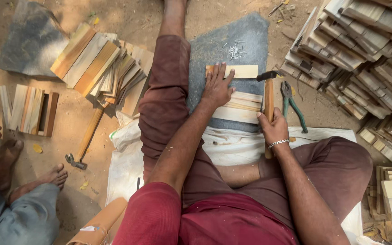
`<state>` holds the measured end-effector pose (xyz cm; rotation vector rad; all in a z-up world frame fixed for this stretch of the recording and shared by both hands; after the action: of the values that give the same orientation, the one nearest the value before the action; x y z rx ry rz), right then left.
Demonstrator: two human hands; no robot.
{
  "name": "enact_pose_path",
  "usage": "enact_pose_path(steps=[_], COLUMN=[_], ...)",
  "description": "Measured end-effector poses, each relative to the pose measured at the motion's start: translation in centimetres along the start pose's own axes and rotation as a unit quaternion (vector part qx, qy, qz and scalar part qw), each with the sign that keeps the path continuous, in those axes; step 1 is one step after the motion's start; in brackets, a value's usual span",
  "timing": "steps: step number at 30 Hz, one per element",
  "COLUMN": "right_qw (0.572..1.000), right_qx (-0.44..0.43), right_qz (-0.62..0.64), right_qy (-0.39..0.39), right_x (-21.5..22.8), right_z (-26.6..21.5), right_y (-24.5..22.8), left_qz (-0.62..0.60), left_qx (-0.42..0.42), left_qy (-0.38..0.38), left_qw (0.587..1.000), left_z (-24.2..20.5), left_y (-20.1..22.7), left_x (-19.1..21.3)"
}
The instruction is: The person sits on the ground and uses a hammer to drive nails into small wooden planks, assembling them into rectangular frames. The person repeatedly picks up planks, aligns them, and hammers nails to secure the joints.
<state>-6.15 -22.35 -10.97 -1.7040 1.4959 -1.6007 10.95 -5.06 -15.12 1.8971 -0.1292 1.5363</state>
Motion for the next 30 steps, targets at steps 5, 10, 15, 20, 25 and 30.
enact_pose_path(steps=[5, 10, 15, 20, 25, 30], right_qw=[0.999, 0.991, 0.982, 0.987, 0.986, 0.977], right_qx=[0.008, 0.129, 0.174, 0.118, 0.115, 0.162], right_qz=[-0.011, -0.02, -0.068, -0.1, -0.114, -0.128], right_qy=[0.029, 0.031, 0.026, 0.043, 0.04, 0.046], right_x=[0.3, -0.9, -2.5, -2.8, -2.7, -2.7], right_z=[0.7, 3.9, 4.9, 3.8, 4.1, 3.7], right_y=[1.5, 1.3, 0.7, 1.8, 1.5, 0.8], left_qz=[-0.032, -0.144, -0.166, -0.207, -0.203, -0.212], left_qx=[-0.084, 0.134, 0.15, 0.194, 0.226, 0.22], left_qy=[-0.019, 0.084, 0.129, 0.108, 0.066, 0.069], left_qw=[0.996, 0.977, 0.966, 0.953, 0.95, 0.95], left_z=[-3.8, -6.1, -6.8, -7.7, -7.2, -7.5], left_y=[1.8, -1.1, -2.0, -2.7, -2.5, -2.4], left_x=[-1.4, -0.5, -0.2, -1.1, -0.5, -0.2])
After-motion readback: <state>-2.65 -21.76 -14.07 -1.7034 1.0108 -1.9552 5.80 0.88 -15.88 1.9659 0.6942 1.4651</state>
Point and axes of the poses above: each hand's wrist, its own z-axis towards the middle knuckle, its own x-axis out of the back of the hand, y = z × x, the point moved 5 cm from there along z, towards the middle knuckle, and after that the axes turned 3 degrees about -y, right-handed, at the moved point
